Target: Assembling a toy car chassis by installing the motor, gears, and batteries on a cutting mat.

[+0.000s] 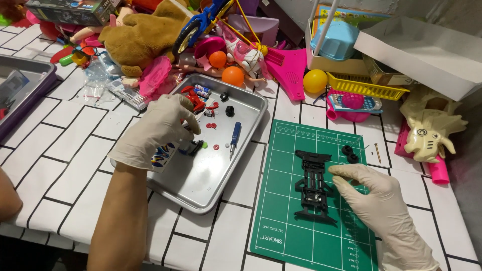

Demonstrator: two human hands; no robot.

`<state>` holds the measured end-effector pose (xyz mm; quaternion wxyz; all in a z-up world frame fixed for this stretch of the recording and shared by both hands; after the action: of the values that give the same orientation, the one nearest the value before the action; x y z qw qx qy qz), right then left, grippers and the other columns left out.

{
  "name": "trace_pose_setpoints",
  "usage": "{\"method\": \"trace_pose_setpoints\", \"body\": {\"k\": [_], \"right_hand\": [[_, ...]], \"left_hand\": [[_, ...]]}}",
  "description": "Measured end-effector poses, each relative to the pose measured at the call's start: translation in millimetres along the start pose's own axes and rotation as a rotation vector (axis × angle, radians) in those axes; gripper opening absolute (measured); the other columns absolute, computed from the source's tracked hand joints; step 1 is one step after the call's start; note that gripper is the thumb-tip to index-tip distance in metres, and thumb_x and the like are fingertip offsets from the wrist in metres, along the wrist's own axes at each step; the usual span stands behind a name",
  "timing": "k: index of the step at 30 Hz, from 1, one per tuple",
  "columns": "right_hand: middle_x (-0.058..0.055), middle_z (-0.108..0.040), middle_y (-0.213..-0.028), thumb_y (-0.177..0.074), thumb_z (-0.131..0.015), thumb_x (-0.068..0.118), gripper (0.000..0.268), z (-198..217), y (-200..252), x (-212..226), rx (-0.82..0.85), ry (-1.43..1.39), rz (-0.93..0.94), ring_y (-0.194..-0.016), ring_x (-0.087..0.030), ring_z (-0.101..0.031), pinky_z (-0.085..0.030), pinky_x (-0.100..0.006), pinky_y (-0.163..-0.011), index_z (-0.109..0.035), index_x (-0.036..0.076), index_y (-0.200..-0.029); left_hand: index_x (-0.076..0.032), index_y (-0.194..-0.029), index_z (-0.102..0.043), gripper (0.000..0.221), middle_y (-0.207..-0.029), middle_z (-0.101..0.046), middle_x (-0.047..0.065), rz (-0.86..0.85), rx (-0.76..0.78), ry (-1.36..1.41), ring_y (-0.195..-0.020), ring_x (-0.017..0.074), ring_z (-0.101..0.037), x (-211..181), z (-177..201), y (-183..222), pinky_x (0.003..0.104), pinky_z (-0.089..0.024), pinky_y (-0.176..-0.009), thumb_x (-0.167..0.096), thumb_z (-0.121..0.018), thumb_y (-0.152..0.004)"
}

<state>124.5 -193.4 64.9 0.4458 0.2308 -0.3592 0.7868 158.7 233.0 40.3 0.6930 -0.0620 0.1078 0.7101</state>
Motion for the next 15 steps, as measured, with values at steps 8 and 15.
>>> {"method": "trace_pose_setpoints", "body": {"k": [8, 15], "right_hand": [[-0.006, -0.082, -0.103, -0.082, -0.078, 0.007, 0.022, 1, 0, -3, -0.001, -0.001, -0.016, -0.091, -0.014, -0.077, -0.061, -0.025, -0.085, -0.081, 0.008, -0.104], [-0.007, -0.081, -0.102, -0.083, -0.077, 0.006, 0.021, 2, 0, 1, -0.008, -0.014, 0.025, -0.09, -0.015, -0.076, -0.062, -0.026, -0.087, -0.08, 0.007, -0.104]], "left_hand": [[-0.049, -0.086, -0.085, 0.031, -0.117, -0.061, -0.013, 0.114, 0.062, -0.198, -0.12, 0.0248, -0.049, 7, -22, -3, 0.043, -0.037, -0.1, -0.044, -0.095, -0.056], [-0.038, -0.086, -0.077, 0.019, -0.109, -0.065, -0.006, 0.267, 0.137, -0.297, -0.109, 0.0277, -0.057, 8, -30, -4, 0.044, -0.033, -0.103, -0.036, -0.077, -0.067]]}}
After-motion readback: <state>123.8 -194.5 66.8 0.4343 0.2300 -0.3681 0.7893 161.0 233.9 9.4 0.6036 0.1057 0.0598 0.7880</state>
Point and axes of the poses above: each hand's wrist, its own y-axis away from the middle knuckle, its own z-axis out of the back of the hand, x = y × z, the point moved 10 cm from there along -y, towards the middle knuckle
